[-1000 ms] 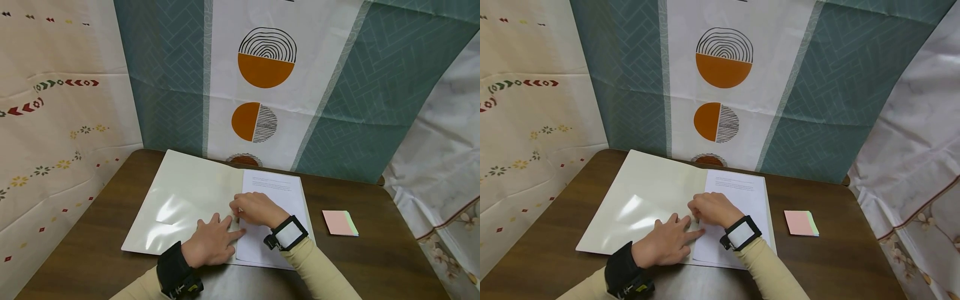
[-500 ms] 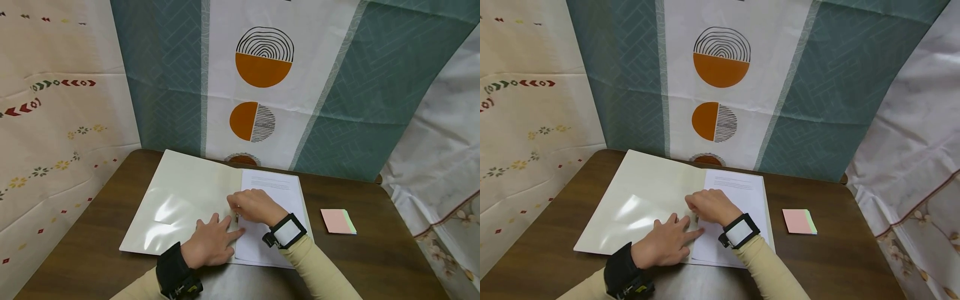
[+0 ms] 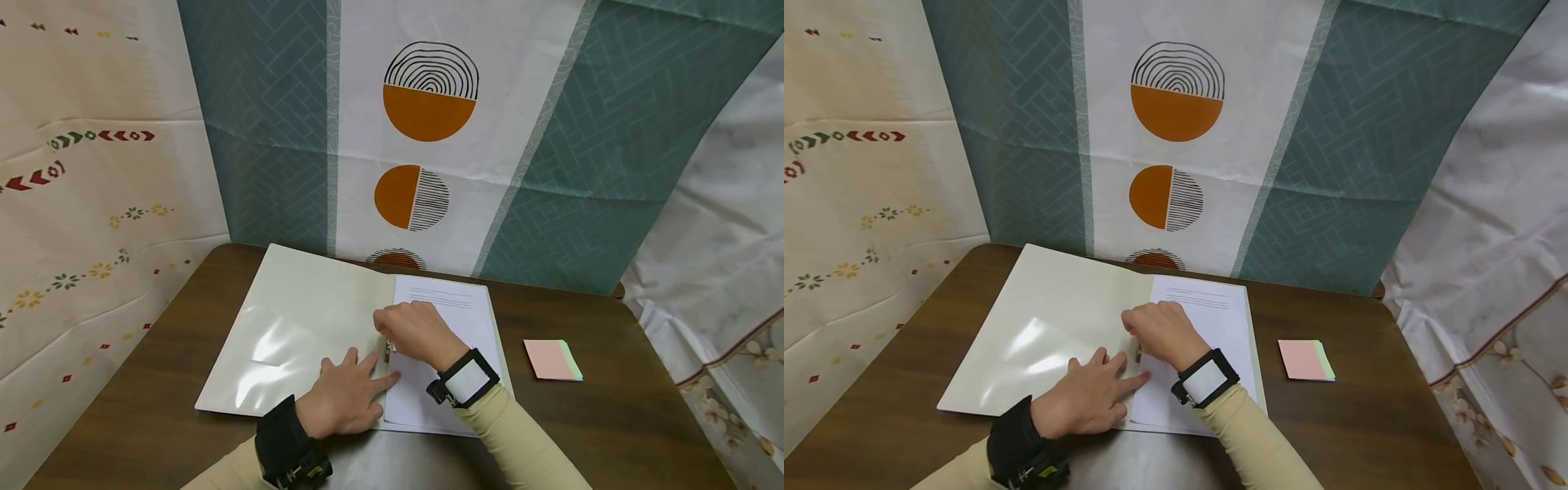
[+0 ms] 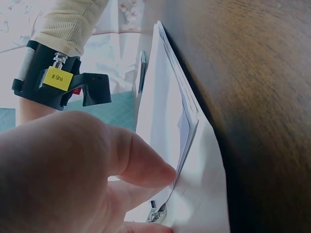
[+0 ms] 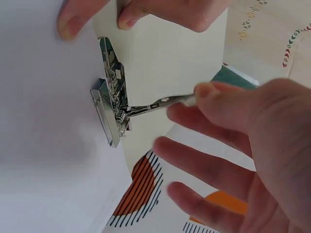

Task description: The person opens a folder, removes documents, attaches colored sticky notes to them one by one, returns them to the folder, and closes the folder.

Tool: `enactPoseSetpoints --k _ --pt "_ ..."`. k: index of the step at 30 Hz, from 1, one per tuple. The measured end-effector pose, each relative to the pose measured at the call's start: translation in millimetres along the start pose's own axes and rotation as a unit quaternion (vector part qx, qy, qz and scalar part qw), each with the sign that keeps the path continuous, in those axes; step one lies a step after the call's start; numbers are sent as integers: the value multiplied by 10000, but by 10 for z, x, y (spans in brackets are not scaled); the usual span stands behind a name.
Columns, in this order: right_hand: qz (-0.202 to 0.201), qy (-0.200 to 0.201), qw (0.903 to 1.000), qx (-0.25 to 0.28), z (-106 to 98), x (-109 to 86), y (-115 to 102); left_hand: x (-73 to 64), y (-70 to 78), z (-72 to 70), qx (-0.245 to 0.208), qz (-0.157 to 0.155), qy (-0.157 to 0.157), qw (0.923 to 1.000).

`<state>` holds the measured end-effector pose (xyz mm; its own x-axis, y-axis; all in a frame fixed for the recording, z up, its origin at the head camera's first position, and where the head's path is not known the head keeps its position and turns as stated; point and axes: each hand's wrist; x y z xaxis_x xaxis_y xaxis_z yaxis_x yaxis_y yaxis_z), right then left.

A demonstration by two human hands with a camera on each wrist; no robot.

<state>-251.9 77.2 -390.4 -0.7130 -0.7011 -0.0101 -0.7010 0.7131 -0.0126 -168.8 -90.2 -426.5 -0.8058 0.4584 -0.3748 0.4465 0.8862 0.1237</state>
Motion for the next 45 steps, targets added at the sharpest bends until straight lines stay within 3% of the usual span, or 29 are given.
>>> enactPoseSetpoints --k 8,12,22,35,41,45 --pt "337 1017 9930 -489 24 24 -3 -8 -8 20 74 -20 10 10000" --pt "290 1217 9907 -539 48 34 9 -11 -11 17 104 -20 48 9999" --pt "449 1630 9762 -1355 115 93 113 -9 -6 -6 141 12 89 9999" --pt "735 1535 9758 -1371 222 148 218 5 3 -17 68 9 -36 10000" --pt "831 1466 9809 -977 275 160 257 -2 -2 -5 90 17 8 10000" --pt "987 1135 9871 -554 354 155 276 -11 -2 4 142 32 26 9999"
Point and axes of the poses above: each hand's wrist, its own x-axis towards the middle knuckle, its own z-axis out of the palm, y = z × x, and after that the axes turned 7 degrees about -y, right-handed
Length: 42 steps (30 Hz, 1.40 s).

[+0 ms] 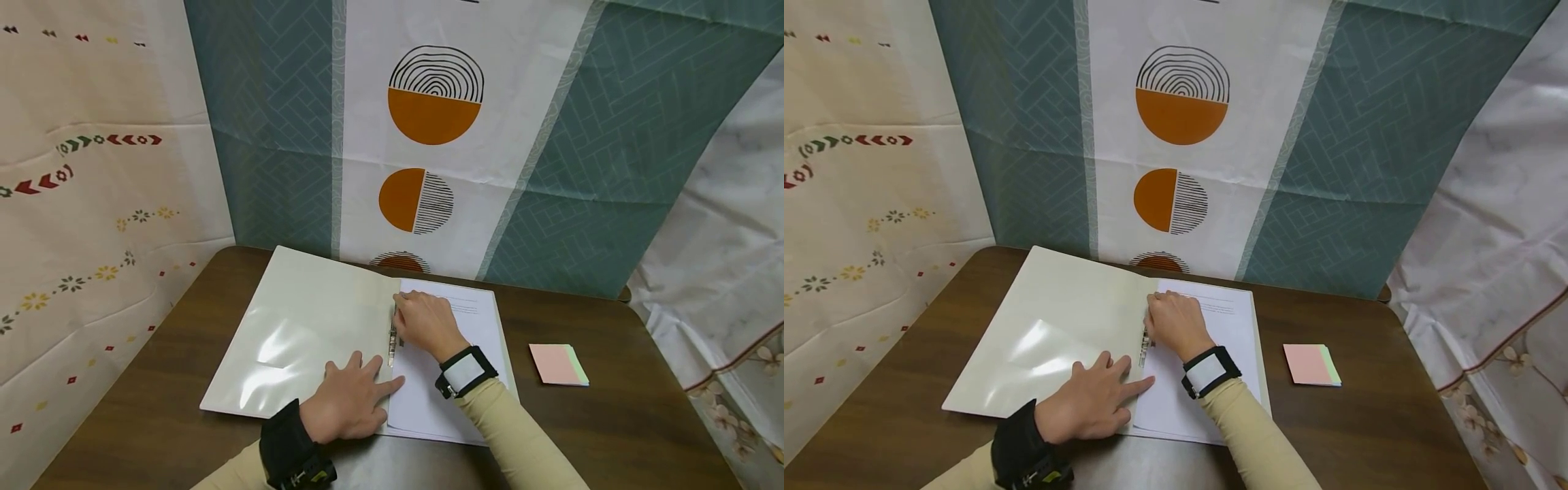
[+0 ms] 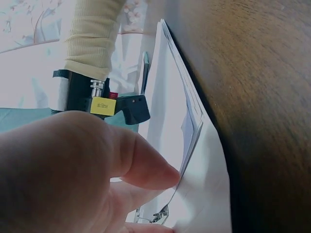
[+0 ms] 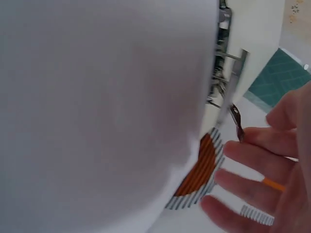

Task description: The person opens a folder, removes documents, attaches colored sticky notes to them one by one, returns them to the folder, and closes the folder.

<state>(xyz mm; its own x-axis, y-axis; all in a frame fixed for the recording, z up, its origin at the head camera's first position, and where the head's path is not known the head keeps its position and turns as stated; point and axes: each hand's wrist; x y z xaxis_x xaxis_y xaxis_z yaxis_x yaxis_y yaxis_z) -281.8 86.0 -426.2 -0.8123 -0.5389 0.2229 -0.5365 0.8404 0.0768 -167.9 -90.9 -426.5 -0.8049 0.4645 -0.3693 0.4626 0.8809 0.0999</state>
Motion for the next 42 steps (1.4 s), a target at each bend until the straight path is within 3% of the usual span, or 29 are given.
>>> enactPoseSetpoints --k 6,11,24,42 --pt "493 -1314 9881 633 71 -39 13 -1 22 -1 103 20 27 9999" --pt "673 -1741 9792 799 42 -22 5 0 33 -5 157 4 36 9999" --pt "658 -1776 9801 590 68 -36 11 10 57 -4 171 34 -18 9998" --pt "588 -1395 9860 703 -97 -109 10 18 36 -14 160 -54 -17 9999"
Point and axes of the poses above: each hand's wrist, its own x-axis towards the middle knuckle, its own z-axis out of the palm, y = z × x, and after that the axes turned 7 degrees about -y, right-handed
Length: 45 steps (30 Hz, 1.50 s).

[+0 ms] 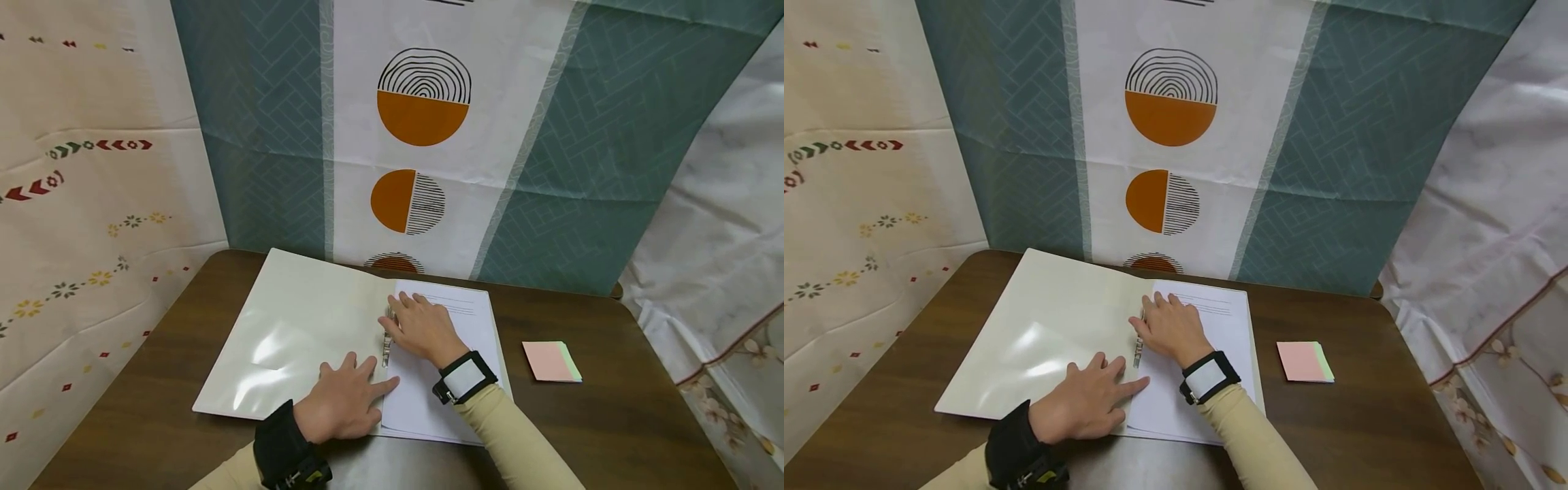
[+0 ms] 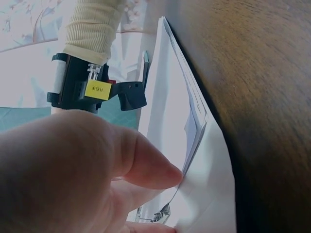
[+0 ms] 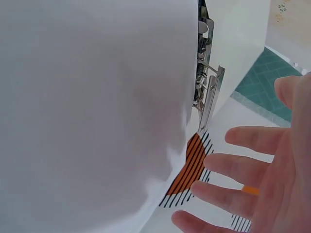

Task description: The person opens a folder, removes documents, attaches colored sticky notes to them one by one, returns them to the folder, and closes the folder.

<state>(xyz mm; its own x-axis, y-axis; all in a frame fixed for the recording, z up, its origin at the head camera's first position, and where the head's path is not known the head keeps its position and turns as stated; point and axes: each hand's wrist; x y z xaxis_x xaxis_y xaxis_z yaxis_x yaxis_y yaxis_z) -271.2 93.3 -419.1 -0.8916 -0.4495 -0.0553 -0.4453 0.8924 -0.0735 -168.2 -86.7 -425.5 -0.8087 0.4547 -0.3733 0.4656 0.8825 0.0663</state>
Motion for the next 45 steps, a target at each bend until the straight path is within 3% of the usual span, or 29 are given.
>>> enactPoseSetpoints --k 12,25,35,45 --pt "231 158 9993 -232 -36 -242 191 7 -6 3 -87 -44 -15 10000" --pt "590 717 9941 -554 -58 -629 702 -1 -2 18 -246 11 175 9995" --pt "859 874 9904 -642 -112 -872 1013 -2 -8 17 -343 40 149 9993" --pt "933 1095 9882 -519 -109 -1005 1131 6 -3 0 -342 16 128 9993"
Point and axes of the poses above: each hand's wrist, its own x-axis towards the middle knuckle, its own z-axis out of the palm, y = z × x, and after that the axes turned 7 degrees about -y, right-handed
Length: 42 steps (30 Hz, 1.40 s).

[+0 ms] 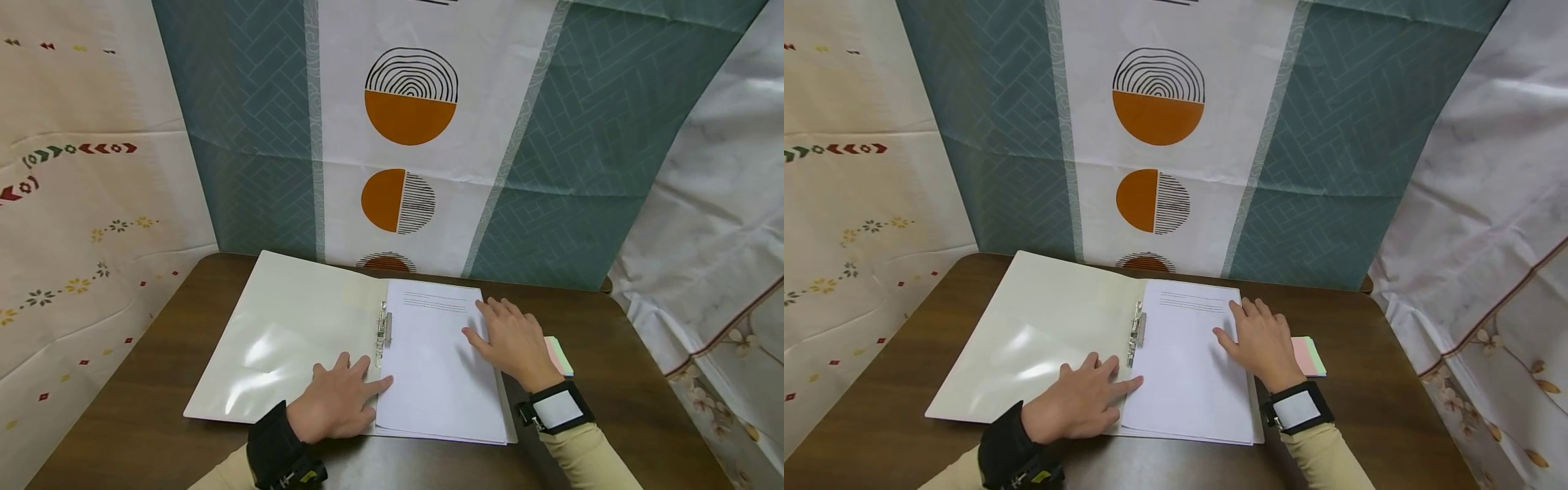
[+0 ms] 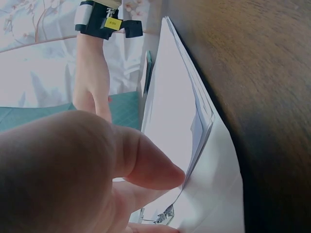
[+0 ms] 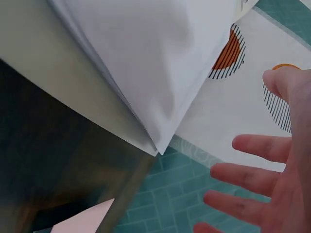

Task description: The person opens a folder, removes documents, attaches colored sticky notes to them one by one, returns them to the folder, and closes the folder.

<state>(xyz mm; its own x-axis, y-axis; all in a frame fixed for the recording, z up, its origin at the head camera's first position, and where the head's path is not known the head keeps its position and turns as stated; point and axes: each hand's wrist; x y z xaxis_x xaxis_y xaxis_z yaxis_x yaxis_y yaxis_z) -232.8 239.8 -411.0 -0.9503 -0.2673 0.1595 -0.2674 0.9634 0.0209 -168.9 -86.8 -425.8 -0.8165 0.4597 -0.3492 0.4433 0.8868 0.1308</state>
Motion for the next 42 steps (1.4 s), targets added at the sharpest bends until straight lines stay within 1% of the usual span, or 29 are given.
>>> enactPoseSetpoints --k 3,5,6,8,10,11,13,18,21,24,26,32,36,38,42 --pt "88 130 9994 298 11 -13 5 3 -4 6 -34 14 1 10000" --pt "226 131 9966 775 16 -13 7 4 -7 9 -39 16 -6 10000" --pt "338 71 9935 1082 17 -13 9 5 -8 10 -42 19 -8 10000" --pt "631 -132 9830 1718 14 -10 16 3 -10 7 -59 22 -16 10000" --pt "954 -389 9686 2262 5 -7 25 3 -9 8 -75 35 -16 10000" --pt "1110 -525 9620 2440 0 -6 31 2 -9 8 -81 38 -14 10000" --pt "1319 -743 9524 2646 -8 -1 43 2 -8 8 -83 42 -12 10000" --pt "1544 -1157 9396 2827 -1 5 83 3 -9 12 -46 42 6 10000" --pt "1597 -1399 9318 2945 24 5 105 2 -9 15 -62 60 24 10000" --pt "1603 -1538 9267 3032 54 2 112 0 -10 17 -93 83 50 9999" --pt "1585 -1556 9257 3063 73 0 109 -1 -10 17 -122 98 54 9999" --pt "1470 -1530 9281 3059 90 -3 77 2 -12 9 -117 71 2 9999" --pt "1489 -1507 9259 3128 105 -6 53 1 -16 -4 -114 62 -10 9999" --pt "1565 -1470 9234 3180 112 -9 38 -1 -17 -6 -126 73 7 9999" --pt "1744 -1436 9109 3452 140 -4 23 -6 -19 -4 -132 90 40 9999"
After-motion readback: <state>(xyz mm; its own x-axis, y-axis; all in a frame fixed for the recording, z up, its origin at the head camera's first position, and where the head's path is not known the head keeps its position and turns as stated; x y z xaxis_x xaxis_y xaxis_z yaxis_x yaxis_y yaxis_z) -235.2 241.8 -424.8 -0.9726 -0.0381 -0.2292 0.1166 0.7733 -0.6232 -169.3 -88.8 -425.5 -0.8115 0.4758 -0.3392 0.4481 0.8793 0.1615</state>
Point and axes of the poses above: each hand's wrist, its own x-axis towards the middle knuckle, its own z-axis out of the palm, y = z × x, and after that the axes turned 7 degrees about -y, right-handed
